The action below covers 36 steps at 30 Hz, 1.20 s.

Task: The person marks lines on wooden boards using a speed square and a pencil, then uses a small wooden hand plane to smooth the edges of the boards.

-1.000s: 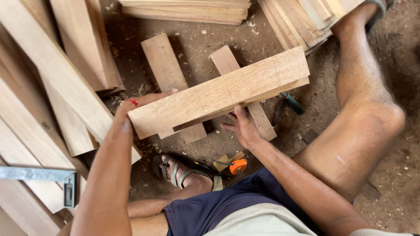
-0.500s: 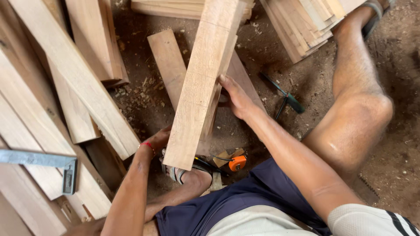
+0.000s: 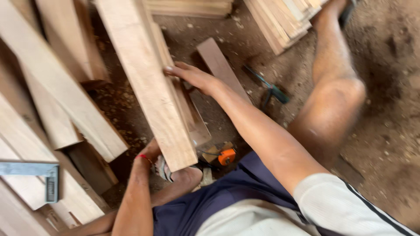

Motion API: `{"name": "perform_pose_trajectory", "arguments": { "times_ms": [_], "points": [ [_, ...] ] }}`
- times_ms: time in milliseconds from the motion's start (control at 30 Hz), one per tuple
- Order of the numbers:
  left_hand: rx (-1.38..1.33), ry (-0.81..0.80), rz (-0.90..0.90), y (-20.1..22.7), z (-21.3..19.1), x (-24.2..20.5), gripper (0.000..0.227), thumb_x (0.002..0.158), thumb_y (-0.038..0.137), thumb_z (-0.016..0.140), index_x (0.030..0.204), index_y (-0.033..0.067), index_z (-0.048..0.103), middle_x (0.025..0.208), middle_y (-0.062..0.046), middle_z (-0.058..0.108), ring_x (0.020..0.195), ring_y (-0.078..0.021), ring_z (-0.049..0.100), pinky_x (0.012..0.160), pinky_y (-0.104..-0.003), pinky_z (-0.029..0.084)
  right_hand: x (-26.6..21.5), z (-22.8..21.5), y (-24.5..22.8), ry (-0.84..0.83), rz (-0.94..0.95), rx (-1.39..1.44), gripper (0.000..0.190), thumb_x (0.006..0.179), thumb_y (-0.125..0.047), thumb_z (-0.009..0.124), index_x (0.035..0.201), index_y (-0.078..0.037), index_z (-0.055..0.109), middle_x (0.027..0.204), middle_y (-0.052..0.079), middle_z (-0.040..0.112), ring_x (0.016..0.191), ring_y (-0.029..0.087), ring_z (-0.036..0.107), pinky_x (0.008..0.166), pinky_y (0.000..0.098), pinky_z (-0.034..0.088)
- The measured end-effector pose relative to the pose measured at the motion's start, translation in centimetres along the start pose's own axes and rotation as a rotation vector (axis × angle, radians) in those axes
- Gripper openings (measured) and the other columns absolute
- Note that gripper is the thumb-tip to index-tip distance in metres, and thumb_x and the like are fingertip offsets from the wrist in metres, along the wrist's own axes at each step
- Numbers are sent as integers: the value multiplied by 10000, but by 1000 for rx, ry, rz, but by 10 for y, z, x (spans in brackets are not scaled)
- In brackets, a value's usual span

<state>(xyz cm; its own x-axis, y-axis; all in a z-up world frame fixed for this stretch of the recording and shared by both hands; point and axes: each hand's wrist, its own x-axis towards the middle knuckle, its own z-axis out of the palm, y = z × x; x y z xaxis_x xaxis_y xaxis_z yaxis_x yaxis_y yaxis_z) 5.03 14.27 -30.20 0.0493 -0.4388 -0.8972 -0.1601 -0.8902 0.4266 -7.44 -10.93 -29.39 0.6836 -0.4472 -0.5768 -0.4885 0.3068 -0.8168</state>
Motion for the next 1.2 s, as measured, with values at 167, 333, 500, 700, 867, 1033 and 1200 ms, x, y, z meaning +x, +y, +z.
{"name": "perform_pose_trajectory", "arguments": {
  "times_ms": [167,333,500,700,867,1033,1200],
  "points": [
    [-380,21,122,11,-7,-12,739,976,479,555,1506,0,366,1427,-218,528,1286,-282,559,1038,-448,506,-10,21,18,28,-94,5,1201,776,-895,478,1655,-148,143,1628,228,354,1511,402,319,1139,696,305],
    [-757,216,422,51,-31,-39,1029,869,764,263,1587,27,269,1601,-219,362,1447,-357,405,1124,-562,389,-60,53,59,111,-281,196,1121,892,-886,486,1672,-178,103,1746,155,134,1593,391,284,1298,651,227],
    [-913,33,764,67,-15,-30,1206,888,877,358,1657,-33,173,1698,-341,247,1569,-467,312,1264,-626,340,-80,59,68,104,-198,216,1005,880,-802,355,1668,-232,101,1747,151,76,1560,381,171,1173,644,245],
    [-927,163,605,67,-4,-33,1202,777,862,378,1594,33,80,1561,-376,243,1461,-507,377,1067,-670,498,-90,67,46,47,-169,267,1003,900,-783,381,1634,-245,-40,1722,174,73,1568,354,185,1231,570,279],
    [-957,135,638,69,-7,-23,1094,868,803,348,1599,18,130,1574,-363,283,1484,-448,389,1125,-619,484,-87,78,55,104,-161,301,933,941,-758,337,1649,-220,53,1716,163,114,1562,349,228,1240,540,256],
    [-753,461,452,82,-17,-52,785,958,637,370,1532,106,442,1565,-94,487,1432,-231,441,1134,-467,361,-92,33,126,232,-56,313,600,1201,-481,519,1119,113,547,1023,391,333,791,427,343,724,508,370],
    [-762,575,455,90,-17,-89,631,943,373,562,1506,92,506,1552,-103,513,1429,-246,452,1163,-454,359,-137,42,201,-113,-78,-1368,363,971,-492,563,1049,-175,722,859,141,738,778,305,738,657,446,620]
  ]
}}
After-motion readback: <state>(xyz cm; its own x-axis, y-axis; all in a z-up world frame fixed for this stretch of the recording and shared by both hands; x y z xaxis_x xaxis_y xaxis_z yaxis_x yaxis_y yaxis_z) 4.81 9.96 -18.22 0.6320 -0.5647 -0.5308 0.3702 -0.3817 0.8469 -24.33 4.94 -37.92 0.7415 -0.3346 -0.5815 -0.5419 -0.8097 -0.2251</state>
